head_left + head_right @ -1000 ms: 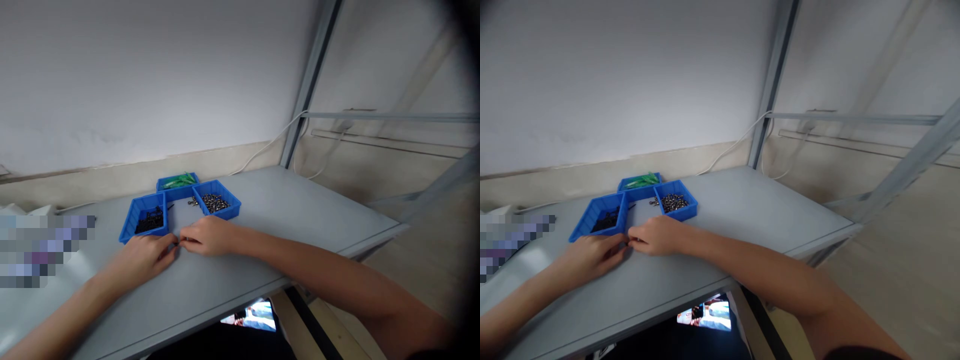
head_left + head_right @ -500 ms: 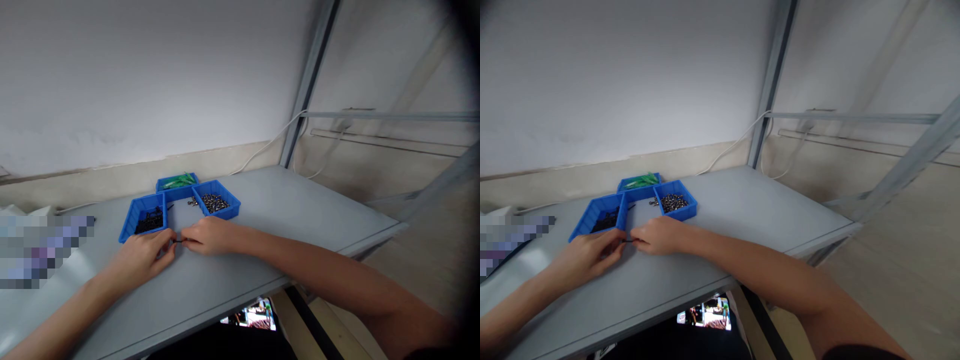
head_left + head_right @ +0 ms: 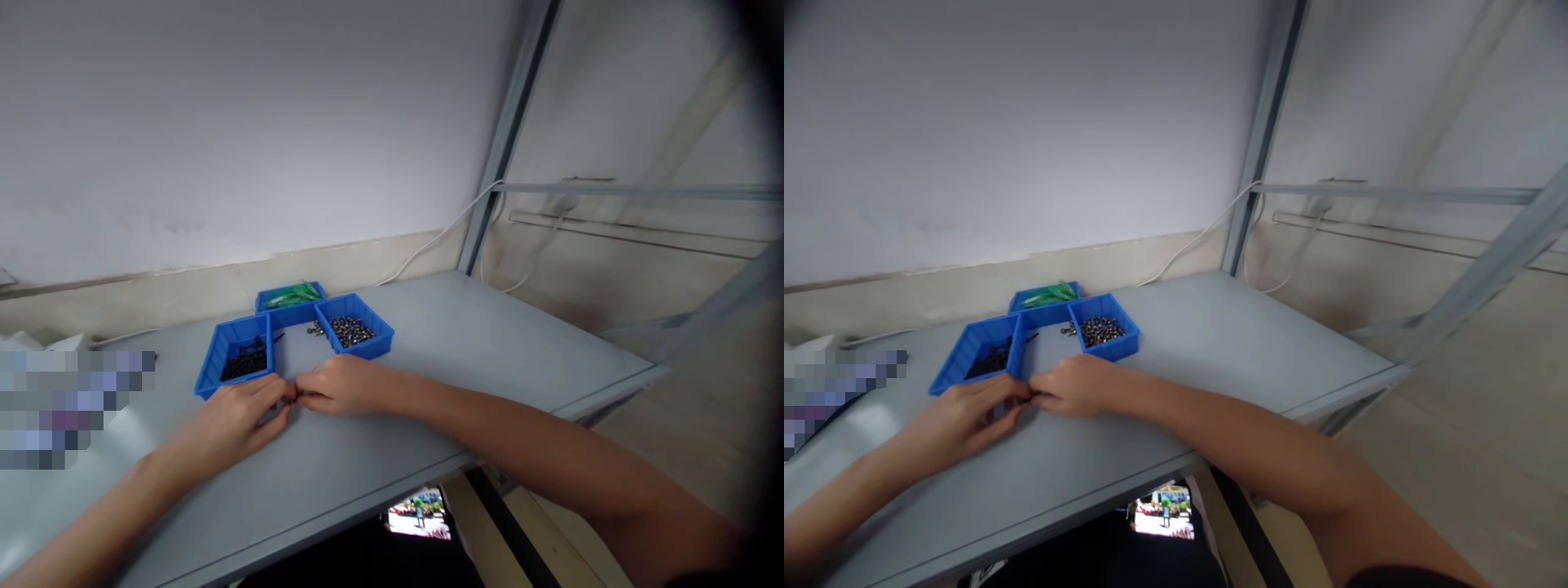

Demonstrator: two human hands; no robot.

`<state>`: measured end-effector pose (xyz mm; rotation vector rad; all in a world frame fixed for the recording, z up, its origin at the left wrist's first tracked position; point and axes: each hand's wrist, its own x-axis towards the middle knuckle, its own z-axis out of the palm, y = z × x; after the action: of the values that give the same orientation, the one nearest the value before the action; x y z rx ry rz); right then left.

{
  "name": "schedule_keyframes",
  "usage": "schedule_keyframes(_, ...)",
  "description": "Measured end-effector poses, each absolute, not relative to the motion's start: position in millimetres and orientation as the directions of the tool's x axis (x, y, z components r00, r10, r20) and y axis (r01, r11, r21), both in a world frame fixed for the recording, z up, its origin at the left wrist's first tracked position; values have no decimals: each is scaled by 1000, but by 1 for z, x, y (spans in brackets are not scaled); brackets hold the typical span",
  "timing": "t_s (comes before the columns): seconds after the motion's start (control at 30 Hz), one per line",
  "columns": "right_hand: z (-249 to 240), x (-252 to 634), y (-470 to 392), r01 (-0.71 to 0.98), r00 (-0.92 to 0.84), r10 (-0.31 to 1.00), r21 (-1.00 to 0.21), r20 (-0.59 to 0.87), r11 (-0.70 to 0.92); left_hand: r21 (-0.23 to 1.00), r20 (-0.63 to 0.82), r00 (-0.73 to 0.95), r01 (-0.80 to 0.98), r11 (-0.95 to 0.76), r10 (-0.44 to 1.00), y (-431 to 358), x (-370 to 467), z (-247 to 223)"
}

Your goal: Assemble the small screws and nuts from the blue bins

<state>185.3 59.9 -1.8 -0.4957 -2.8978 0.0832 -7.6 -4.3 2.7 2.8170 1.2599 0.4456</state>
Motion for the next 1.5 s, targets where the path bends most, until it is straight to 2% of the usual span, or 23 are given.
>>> schedule_keyframes(0.37,-2,187,61,327,-914,352,-147,202,934,-7,236,604,784,-620,761,-4,-7,1)
schedule_keyframes(0.63,0,187,61,350,-912,367,-117,182,929,-3,227,598,790,-613,769,-2,-8,0)
schedule_keyframes(0.9,-6,187,63,368,-895,391,-138,217,919,-30,146,539,841,-540,830,-3,-5,3)
schedule_keyframes(1.07,-7,187,64,370,-892,390,-128,226,920,-24,147,533,844,-535,833,-3,-7,1)
schedule_keyframes(1.5,-2,189,61,396,-866,446,-233,227,888,-51,107,497,867,-495,861,-3,-8,3)
